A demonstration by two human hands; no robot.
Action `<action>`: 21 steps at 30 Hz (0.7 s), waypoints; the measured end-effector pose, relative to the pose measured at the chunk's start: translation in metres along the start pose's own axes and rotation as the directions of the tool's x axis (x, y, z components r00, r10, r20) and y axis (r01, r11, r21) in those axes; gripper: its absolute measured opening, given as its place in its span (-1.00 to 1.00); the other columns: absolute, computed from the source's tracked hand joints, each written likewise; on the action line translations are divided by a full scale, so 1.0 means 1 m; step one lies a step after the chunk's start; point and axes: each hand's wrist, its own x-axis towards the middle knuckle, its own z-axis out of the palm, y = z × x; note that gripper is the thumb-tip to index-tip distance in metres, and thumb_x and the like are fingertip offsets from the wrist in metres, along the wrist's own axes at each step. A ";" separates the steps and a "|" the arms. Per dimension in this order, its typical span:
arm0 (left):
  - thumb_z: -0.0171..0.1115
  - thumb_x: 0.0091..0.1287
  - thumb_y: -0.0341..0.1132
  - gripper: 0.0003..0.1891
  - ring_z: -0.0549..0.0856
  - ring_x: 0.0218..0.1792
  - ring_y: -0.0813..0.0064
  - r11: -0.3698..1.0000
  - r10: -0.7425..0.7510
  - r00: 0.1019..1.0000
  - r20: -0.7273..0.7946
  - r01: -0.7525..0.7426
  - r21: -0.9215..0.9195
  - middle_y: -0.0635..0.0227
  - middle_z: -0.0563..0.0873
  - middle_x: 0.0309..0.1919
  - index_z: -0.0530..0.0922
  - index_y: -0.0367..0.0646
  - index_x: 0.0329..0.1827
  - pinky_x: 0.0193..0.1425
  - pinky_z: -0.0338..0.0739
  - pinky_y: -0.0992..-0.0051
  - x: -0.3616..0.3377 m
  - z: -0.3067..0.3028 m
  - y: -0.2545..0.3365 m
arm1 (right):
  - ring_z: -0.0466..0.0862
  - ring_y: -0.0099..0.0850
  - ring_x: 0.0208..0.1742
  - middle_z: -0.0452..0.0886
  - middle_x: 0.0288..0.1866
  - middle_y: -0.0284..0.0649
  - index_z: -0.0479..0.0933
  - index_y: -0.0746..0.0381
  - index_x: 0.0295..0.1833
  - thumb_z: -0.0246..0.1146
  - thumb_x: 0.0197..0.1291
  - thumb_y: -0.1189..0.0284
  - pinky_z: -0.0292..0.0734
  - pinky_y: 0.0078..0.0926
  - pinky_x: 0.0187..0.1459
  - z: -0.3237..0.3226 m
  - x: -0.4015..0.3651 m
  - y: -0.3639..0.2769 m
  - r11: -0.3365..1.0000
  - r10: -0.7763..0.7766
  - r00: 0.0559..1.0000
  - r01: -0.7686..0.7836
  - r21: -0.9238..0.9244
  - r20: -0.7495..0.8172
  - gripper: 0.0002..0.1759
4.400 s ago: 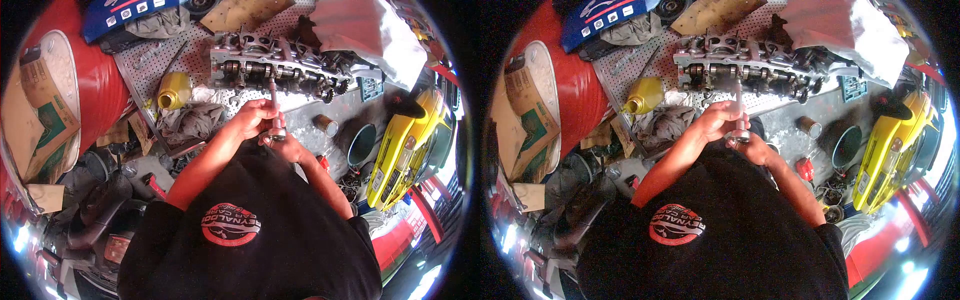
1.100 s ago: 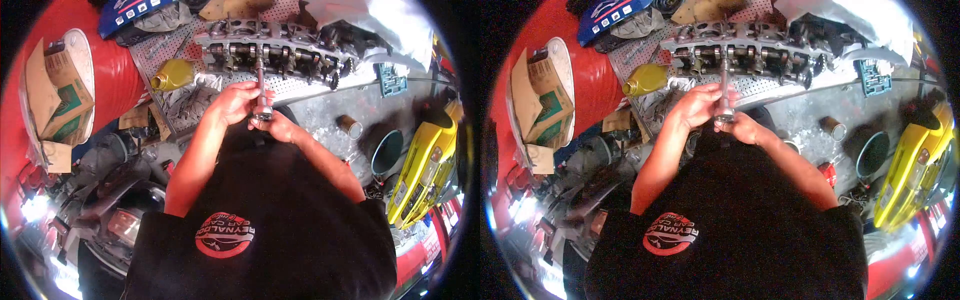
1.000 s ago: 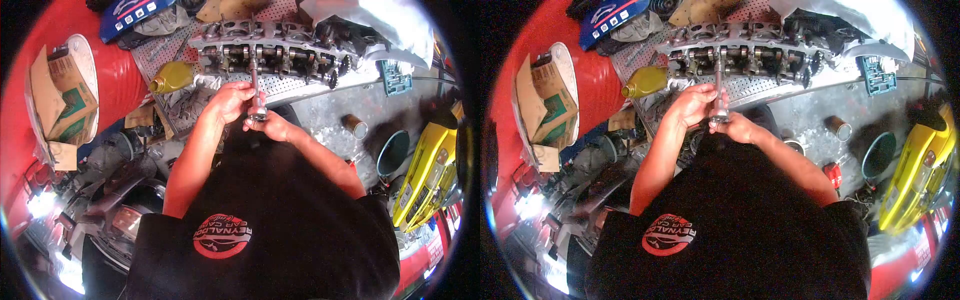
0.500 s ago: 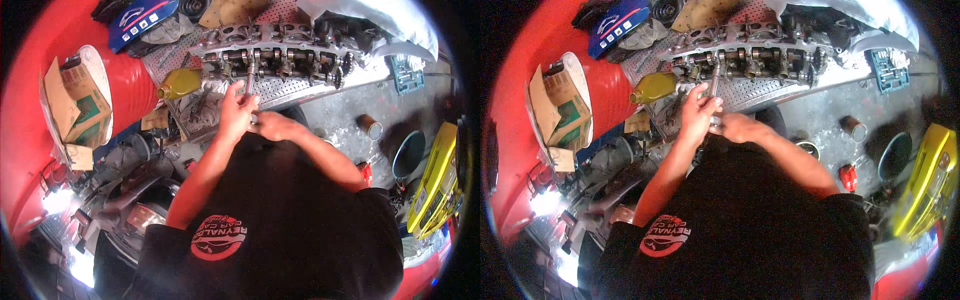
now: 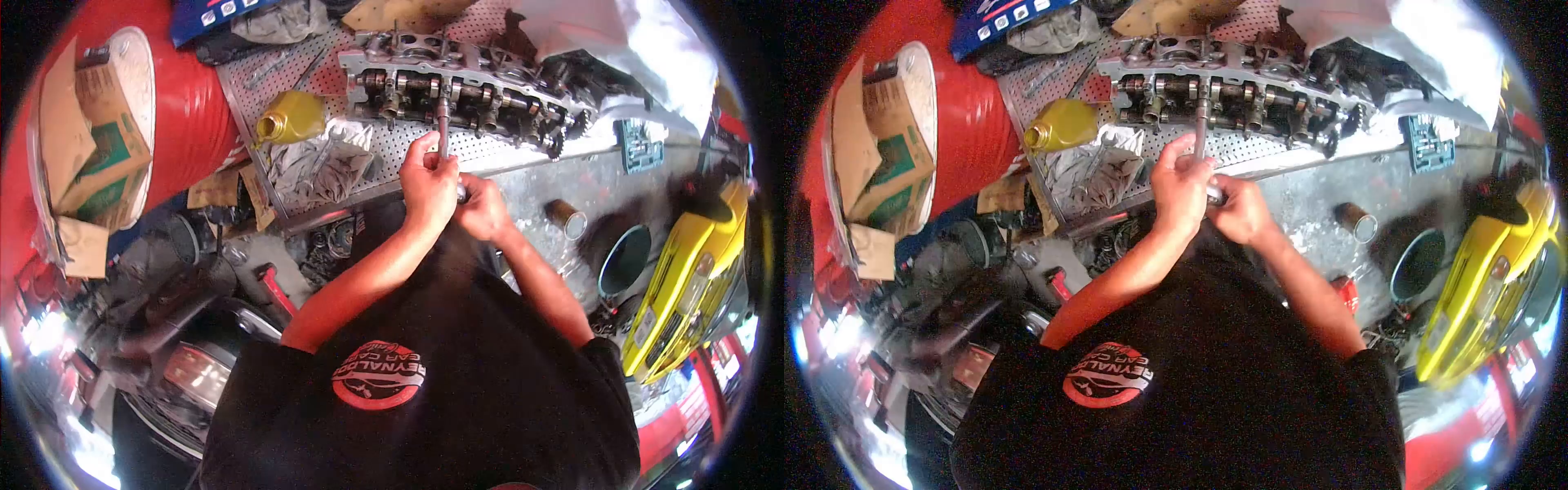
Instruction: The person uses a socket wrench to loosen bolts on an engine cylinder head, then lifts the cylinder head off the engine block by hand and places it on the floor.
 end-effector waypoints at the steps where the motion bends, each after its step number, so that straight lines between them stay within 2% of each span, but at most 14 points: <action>1: 0.20 0.22 -0.61 -0.62 0.65 -0.46 0.51 0.997 0.015 1.000 -0.019 -0.013 0.082 0.30 0.66 -0.41 0.48 -0.30 0.13 -0.38 0.53 0.47 0.003 0.002 0.001 | 0.73 -0.38 -0.20 0.73 -0.22 -0.02 0.63 0.29 -0.04 0.39 0.00 0.46 0.59 -0.39 -0.10 0.006 0.004 0.010 0.994 0.000 0.999 -0.004 0.105 0.040 -0.65; 3: 0.21 0.21 -0.61 -0.64 0.65 -0.46 0.54 0.966 0.034 0.998 -0.058 -0.018 0.257 0.31 0.66 -0.45 0.51 -0.27 0.10 -0.39 0.52 0.49 0.001 0.001 0.007 | 0.70 -0.46 -0.21 0.73 -0.22 -0.06 0.62 0.31 -0.03 0.40 0.01 0.47 0.58 -0.42 -0.09 0.012 0.005 0.022 0.947 0.002 0.992 -0.043 0.320 0.127 -0.65; 4: 0.22 0.19 -0.60 -0.66 0.65 -0.47 0.54 0.958 0.074 0.992 -0.105 -0.042 0.283 0.30 0.65 -0.47 0.54 -0.24 0.06 -0.43 0.51 0.53 -0.001 0.004 0.014 | 0.68 -0.44 -0.24 0.71 -0.29 -0.09 0.62 0.31 -0.08 0.43 0.04 0.38 0.57 -0.42 -0.08 0.011 0.008 0.025 0.952 -0.051 0.989 0.007 0.305 0.139 -0.66; 5: 0.21 0.18 -0.62 -0.66 0.64 -0.51 0.52 0.985 -0.042 0.995 -0.089 0.057 0.164 0.26 0.66 -0.47 0.52 -0.27 0.05 -0.48 0.51 0.50 -0.004 0.005 0.021 | 0.68 -0.39 -0.25 0.71 -0.31 -0.09 0.62 0.31 -0.11 0.43 0.04 0.34 0.57 -0.40 -0.10 0.003 0.010 0.028 0.984 -0.023 0.986 -0.007 0.178 0.164 -0.66; 7: 0.20 0.15 -0.65 -0.65 0.63 -0.54 0.52 0.987 -0.102 0.992 -0.081 0.090 -0.132 0.23 0.66 -0.46 0.51 -0.30 0.04 -0.53 0.50 0.50 -0.003 0.005 0.016 | 0.70 -0.31 -0.28 0.69 -0.35 -0.10 0.63 0.29 -0.16 0.45 0.04 0.26 0.58 -0.36 -0.13 -0.021 0.003 0.007 0.995 0.058 0.975 -0.040 -0.087 0.213 -0.65; 8: 0.24 0.09 -0.66 -0.59 0.59 -0.55 0.47 0.961 -0.156 0.986 -0.064 0.136 -0.242 0.16 0.67 -0.42 0.50 -0.32 0.06 -0.48 0.52 0.44 -0.004 0.003 0.014 | 0.70 -0.17 -0.31 0.68 -0.38 -0.07 0.60 0.28 -0.21 0.37 0.11 0.20 0.59 -0.25 -0.20 -0.034 0.002 0.008 0.958 -0.017 0.961 0.094 -0.269 0.275 -0.66; 9: 0.21 0.12 -0.63 -0.60 0.59 -0.53 0.41 0.928 -0.205 0.976 -0.068 0.172 -0.331 0.12 0.66 -0.40 0.48 -0.30 0.07 -0.46 0.51 0.42 -0.003 0.001 0.013 | 0.70 -0.17 -0.32 0.66 -0.41 -0.09 0.57 0.28 -0.23 0.35 0.13 0.22 0.58 -0.24 -0.24 -0.051 -0.003 0.007 0.869 -0.016 0.954 0.161 -0.467 0.299 -0.68; 11: 0.16 0.18 -0.57 -0.67 0.58 -0.50 0.39 0.770 -0.347 0.938 0.002 0.287 -0.570 0.13 0.64 -0.38 0.48 -0.27 0.04 -0.41 0.51 0.38 -0.001 -0.004 0.011 | 0.69 -0.17 -0.35 0.62 -0.48 -0.12 0.51 0.27 -0.26 0.31 0.15 0.24 0.55 -0.21 -0.32 -0.088 -0.017 -0.004 0.565 0.010 0.942 0.272 -0.779 0.337 -0.71; 13: 0.13 0.21 -0.48 -0.74 0.58 -0.45 0.40 0.609 -0.460 0.888 0.025 0.335 -0.719 0.14 0.64 -0.37 0.47 -0.24 -0.02 -0.30 0.52 0.31 0.000 -0.003 0.010 | 0.70 -0.12 -0.32 0.65 -0.43 -0.07 0.49 0.25 -0.25 0.27 0.17 0.28 0.55 -0.10 -0.34 -0.114 -0.026 -0.064 0.463 -0.157 0.954 0.301 -0.834 0.257 -0.75; 14: 0.13 0.22 -0.47 -0.74 0.59 -0.43 0.39 0.581 -0.474 0.881 0.010 0.321 -0.748 0.14 0.64 -0.37 0.46 -0.25 -0.02 -0.30 0.53 0.33 0.002 0.001 0.008 | 0.71 -0.14 -0.36 0.66 -0.42 -0.06 0.49 0.24 -0.27 0.25 0.19 0.28 0.57 -0.11 -0.35 -0.122 -0.025 -0.077 0.296 -0.443 0.843 0.459 -0.838 0.305 -0.77; 15: 0.14 0.23 -0.46 -0.74 0.60 -0.41 0.38 0.554 -0.481 0.877 -0.003 0.301 -0.776 0.14 0.64 -0.38 0.46 -0.27 -0.02 -0.30 0.53 0.35 0.002 0.004 0.008 | 0.70 -0.12 -0.38 0.66 -0.42 -0.05 0.50 0.25 -0.29 0.26 0.17 0.28 0.57 -0.12 -0.34 -0.123 -0.024 -0.071 0.372 -0.370 0.885 0.420 -0.828 0.282 -0.76; 17: 0.15 0.22 -0.48 -0.76 0.60 -0.44 0.36 0.670 -0.415 0.909 -0.023 0.288 -0.684 0.13 0.64 -0.40 0.48 -0.28 -0.05 -0.35 0.54 0.33 -0.001 0.006 0.015 | 0.69 -0.09 -0.40 0.66 -0.43 -0.02 0.51 0.26 -0.34 0.28 0.13 0.29 0.58 -0.13 -0.32 -0.116 -0.012 -0.044 0.501 -0.226 0.944 0.325 -0.802 0.241 -0.76; 18: 0.16 0.22 -0.49 -0.78 0.61 -0.45 0.35 0.721 -0.384 0.923 -0.036 0.275 -0.636 0.13 0.64 -0.41 0.49 -0.28 -0.06 -0.37 0.55 0.32 -0.003 0.006 0.017 | 0.68 -0.04 -0.38 0.65 -0.45 0.02 0.54 0.29 -0.42 0.27 0.08 0.30 0.57 -0.16 -0.32 -0.107 -0.001 -0.006 0.676 -0.030 0.980 0.166 -0.718 0.198 -0.75; 21: 0.20 0.21 -0.53 -0.82 0.60 -0.51 0.33 0.923 -0.242 0.951 -0.190 0.165 -0.349 0.12 0.65 -0.43 0.53 -0.27 -0.12 -0.44 0.57 0.27 -0.002 0.014 0.012 | 0.66 -0.15 -0.46 0.63 -0.50 0.01 0.56 0.31 -0.44 0.28 0.02 0.32 0.54 -0.25 -0.34 -0.077 -0.011 0.039 0.830 -0.001 0.981 0.109 -0.547 0.193 -0.76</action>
